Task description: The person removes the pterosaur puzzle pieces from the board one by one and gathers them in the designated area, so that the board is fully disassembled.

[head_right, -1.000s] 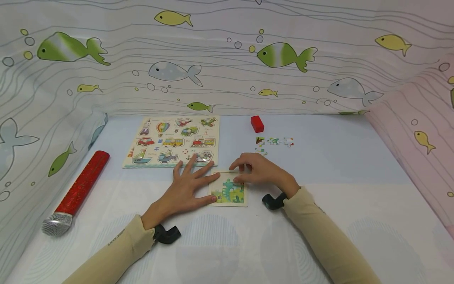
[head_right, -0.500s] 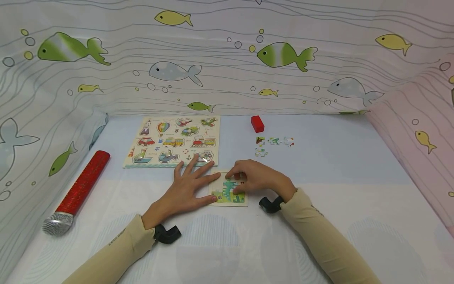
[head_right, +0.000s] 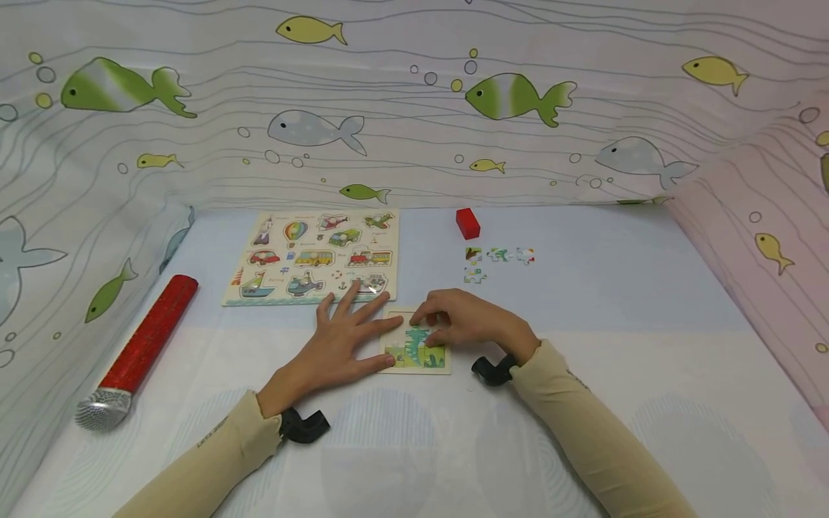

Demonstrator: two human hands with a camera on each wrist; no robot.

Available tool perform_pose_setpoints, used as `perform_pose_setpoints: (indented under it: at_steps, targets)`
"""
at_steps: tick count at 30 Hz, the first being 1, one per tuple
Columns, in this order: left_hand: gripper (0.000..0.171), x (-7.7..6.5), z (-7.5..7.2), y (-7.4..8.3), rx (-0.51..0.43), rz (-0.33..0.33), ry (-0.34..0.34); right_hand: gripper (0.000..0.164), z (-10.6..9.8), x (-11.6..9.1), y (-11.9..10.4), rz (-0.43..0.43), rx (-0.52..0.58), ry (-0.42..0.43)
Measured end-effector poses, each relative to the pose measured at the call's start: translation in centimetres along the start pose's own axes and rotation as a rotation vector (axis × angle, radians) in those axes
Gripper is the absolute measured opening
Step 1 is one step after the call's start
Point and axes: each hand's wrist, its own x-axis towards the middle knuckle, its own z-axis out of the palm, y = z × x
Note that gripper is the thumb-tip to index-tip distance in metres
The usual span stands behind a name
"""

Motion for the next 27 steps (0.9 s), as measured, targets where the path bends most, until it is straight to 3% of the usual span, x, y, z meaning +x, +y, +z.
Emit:
perform_pose_setpoints:
  at_steps: [14,19,23,27]
  targets:
    - [0.059,0.06,0.07,0.00,-0.020,0.033,0.021,0.029,0.03,0.02,-0.36,0.021,-0.004,0.004]
    - [0.049,0.12,-0.05,-0.16,-0.099,0.160,0.029,0.028,0.11,0.13,-0.02,0.020,-0.006,0.004]
    - [0.041,-0.08,-0.30,-0.24,-0.159,0.276,-0.033,0.028,0.06,0.15,-0.08,0.017,0.007,0.002]
    - [0.039,-0.33,-0.45,-0.04,-0.166,0.312,-0.103,0.028,0.00,0.05,-0.21,0.016,0.013,-0.001]
